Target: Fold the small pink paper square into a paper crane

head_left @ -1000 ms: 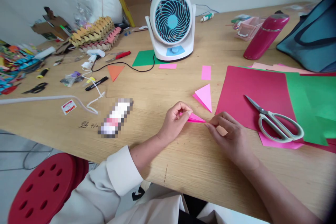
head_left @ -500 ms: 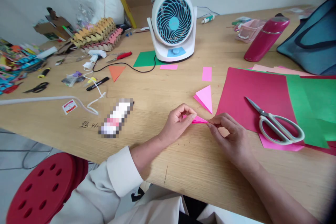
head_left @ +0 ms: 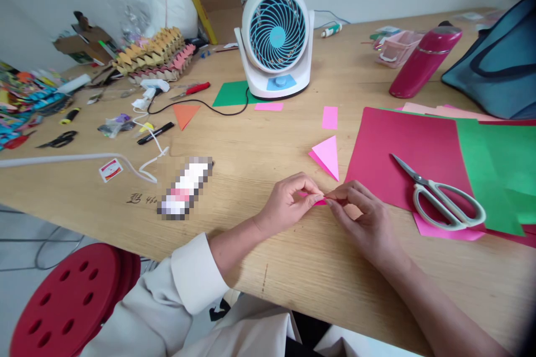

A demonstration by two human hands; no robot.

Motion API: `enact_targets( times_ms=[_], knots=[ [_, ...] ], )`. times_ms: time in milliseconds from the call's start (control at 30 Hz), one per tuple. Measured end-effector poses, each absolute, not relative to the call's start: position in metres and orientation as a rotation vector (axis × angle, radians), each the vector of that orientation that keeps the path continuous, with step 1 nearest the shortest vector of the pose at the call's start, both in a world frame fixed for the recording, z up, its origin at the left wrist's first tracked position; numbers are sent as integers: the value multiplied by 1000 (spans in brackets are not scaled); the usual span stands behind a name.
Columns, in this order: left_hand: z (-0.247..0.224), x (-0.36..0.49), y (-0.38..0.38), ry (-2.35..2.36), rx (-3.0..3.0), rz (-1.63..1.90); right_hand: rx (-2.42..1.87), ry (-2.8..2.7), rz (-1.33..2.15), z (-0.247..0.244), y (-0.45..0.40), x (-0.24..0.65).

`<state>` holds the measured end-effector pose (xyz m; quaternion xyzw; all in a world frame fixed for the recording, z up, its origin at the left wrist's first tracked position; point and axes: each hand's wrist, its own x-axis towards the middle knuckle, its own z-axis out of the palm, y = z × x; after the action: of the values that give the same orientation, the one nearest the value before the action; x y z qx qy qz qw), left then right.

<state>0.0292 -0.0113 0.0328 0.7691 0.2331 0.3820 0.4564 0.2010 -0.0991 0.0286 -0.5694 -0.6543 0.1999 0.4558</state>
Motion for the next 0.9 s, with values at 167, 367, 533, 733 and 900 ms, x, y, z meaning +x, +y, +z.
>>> enact_targets(
  times_ms=[167, 367, 533, 733, 900],
  knots=[
    [32, 29, -11, 556, 1996, 927, -1401, -1631, 505, 28, -99, 199],
    [32, 29, -13, 604, 2057, 907, -1388, -1650, 544, 29, -96, 197],
    [32, 28, -11, 693, 2049, 931, -1419, -1621, 547, 26, -95, 200],
    [33, 28, -9, 756, 1929, 946, -1468, -1603, 556, 27, -95, 202],
    [30, 29, -9, 749, 1728, 898, -1476, -1559, 560, 27, -95, 201]
  ],
)
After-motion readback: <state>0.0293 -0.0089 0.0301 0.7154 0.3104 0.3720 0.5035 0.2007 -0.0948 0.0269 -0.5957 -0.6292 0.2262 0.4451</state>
